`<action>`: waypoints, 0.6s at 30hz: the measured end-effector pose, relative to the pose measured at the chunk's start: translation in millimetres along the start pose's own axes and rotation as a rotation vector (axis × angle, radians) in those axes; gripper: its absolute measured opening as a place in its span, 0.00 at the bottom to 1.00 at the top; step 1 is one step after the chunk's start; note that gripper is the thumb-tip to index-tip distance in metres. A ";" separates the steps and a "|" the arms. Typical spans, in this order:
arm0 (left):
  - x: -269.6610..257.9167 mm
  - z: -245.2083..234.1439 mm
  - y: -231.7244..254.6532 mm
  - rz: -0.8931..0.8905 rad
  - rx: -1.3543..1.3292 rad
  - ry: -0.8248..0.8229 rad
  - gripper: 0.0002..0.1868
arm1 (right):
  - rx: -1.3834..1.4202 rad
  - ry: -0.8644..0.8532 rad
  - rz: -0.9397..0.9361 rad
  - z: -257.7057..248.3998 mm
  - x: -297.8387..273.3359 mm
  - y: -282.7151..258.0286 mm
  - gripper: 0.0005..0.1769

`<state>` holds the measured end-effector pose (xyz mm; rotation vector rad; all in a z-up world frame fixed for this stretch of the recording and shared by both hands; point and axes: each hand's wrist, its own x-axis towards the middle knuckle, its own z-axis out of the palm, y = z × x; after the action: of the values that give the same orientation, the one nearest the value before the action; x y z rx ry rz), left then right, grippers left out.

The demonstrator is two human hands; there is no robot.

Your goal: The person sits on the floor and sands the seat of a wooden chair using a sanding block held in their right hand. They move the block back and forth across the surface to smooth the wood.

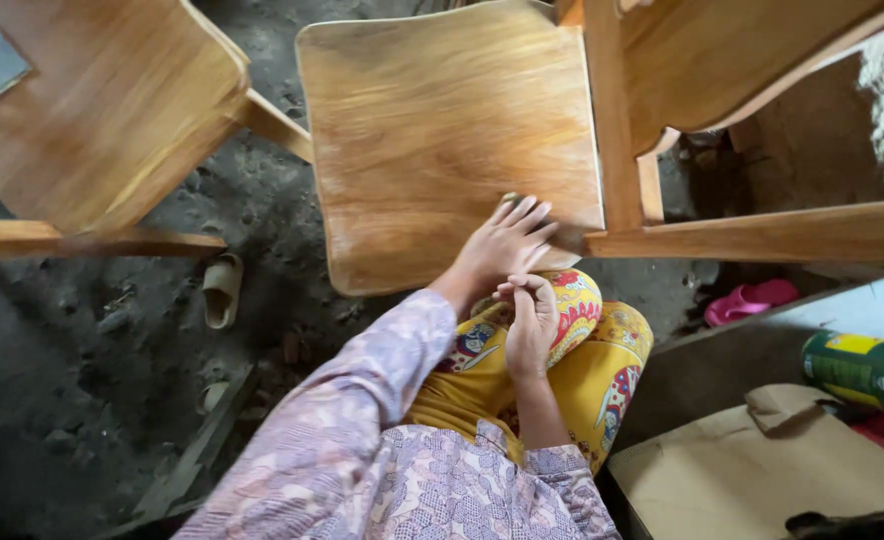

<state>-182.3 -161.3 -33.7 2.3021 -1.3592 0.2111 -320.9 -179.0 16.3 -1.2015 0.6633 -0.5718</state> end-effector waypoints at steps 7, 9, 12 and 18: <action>-133.1 -120.0 -73.3 0.032 0.164 0.236 0.15 | -0.022 -0.057 0.023 12.9 -2.6 -6.5 0.07; -172.7 -135.9 -81.0 -0.076 0.229 0.196 0.19 | -0.020 -0.066 0.024 14.7 -3.3 -9.1 0.07; -192.2 -136.1 -76.5 -0.134 0.305 0.147 0.21 | 0.005 -0.040 0.035 15.9 -5.6 -13.0 0.07; -99.1 -93.8 -28.8 -0.027 0.153 0.214 0.21 | -0.049 -0.037 -0.003 11.6 -7.7 -14.4 0.07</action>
<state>-198.1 -28.3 5.5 2.3404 -1.2410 0.5534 -318.5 -169.8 34.0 -1.2564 0.6478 -0.5368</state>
